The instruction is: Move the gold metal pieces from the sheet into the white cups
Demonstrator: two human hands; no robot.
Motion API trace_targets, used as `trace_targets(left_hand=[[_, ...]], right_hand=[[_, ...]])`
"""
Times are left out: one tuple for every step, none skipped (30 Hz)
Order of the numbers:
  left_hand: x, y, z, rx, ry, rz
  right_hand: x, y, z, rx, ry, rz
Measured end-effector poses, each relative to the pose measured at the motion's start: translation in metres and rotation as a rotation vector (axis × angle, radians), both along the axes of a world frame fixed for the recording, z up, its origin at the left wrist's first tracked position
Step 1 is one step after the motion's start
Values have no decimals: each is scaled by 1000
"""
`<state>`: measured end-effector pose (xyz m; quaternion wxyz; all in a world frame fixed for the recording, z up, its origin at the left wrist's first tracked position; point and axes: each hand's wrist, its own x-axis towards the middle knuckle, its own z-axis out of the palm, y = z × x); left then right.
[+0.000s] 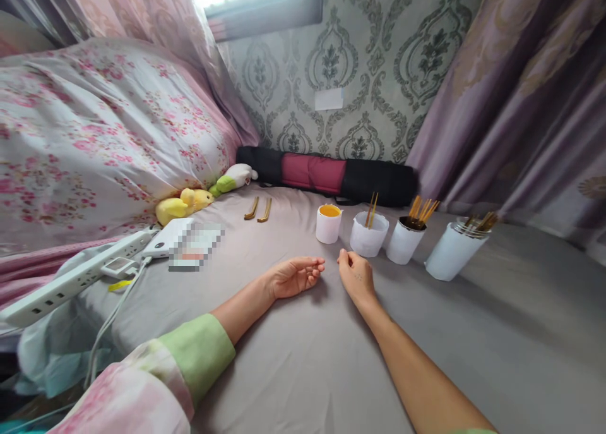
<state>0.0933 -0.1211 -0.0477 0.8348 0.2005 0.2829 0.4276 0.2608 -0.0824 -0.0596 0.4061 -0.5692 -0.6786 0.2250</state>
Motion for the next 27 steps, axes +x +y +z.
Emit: trace_targets(left_hand=[[0, 1, 0, -1, 10, -8], [-1, 2, 0, 1, 26, -13], [-2, 4, -1, 9, 47, -14], [-3, 7, 0, 23, 71, -11], [-4, 10, 0, 39, 100, -3], [-6, 13, 1, 56, 134, 9], [-8, 17, 2, 71, 174, 24], [-11, 20, 4, 80, 230, 42], [-14, 24, 7, 91, 297, 68], [-17, 28, 9, 107, 379, 90], [-21, 32, 11, 122, 479, 117], [-25, 36, 13, 124, 522, 139], [-29, 40, 15, 121, 556, 158], [-33, 45, 16, 118, 596, 173], [-37, 49, 17, 114, 641, 191], [-41, 53, 18, 112, 689, 208], [-46, 57, 18, 116, 735, 224], [-50, 61, 19, 123, 782, 238], [-54, 65, 20, 131, 832, 254], [-59, 68, 21, 141, 884, 268], [-63, 71, 22, 151, 938, 280], [-67, 73, 24, 159, 998, 294], [-71, 75, 26, 165, 1062, 307], [-75, 77, 28, 169, 1129, 318], [-79, 79, 30, 174, 1196, 327], [-83, 80, 32, 181, 1263, 330], [-87, 82, 34, 188, 1330, 331]], right_hand=[[0, -1, 0, 9, -8, 6], [-1, -1, -1, 16, -13, 10], [-1, -2, -2, 20, -19, 12], [-1, -2, -2, 25, -26, 12], [-1, -2, -3, 30, -32, 11], [-1, -2, -3, 36, -38, 11], [-1, -2, -3, 42, -42, 11], [-1, -2, -3, 47, -43, 11], [-1, -2, -3, 51, -44, 11], [-1, -3, -3, 53, -44, 12], [-1, -3, -3, 55, -45, 13], [-1, -3, -3, 56, -46, 12], [-1, -3, -4, 57, -49, 11], [-1, -3, -4, 59, -52, 11], [-1, -3, -4, 61, -55, 10], [-1, -3, -5, 63, -59, 12], [-1, -3, -5, 66, -62, 13], [-1, -3, -5, 66, -65, 16], [-1, -2, -6, 66, -67, 17], [-1, -2, -6, 64, -70, 18], [-1, -3, -5, 61, -73, 16], [-1, -3, -5, 58, -76, 12], [-1, -3, -5, 55, -78, 9], [-1, -3, -5, 53, -81, 6], [-1, -3, -5, 53, -83, 6], [-1, -3, -5, 52, -84, 8], [-1, -3, -5, 52, -85, 10]])
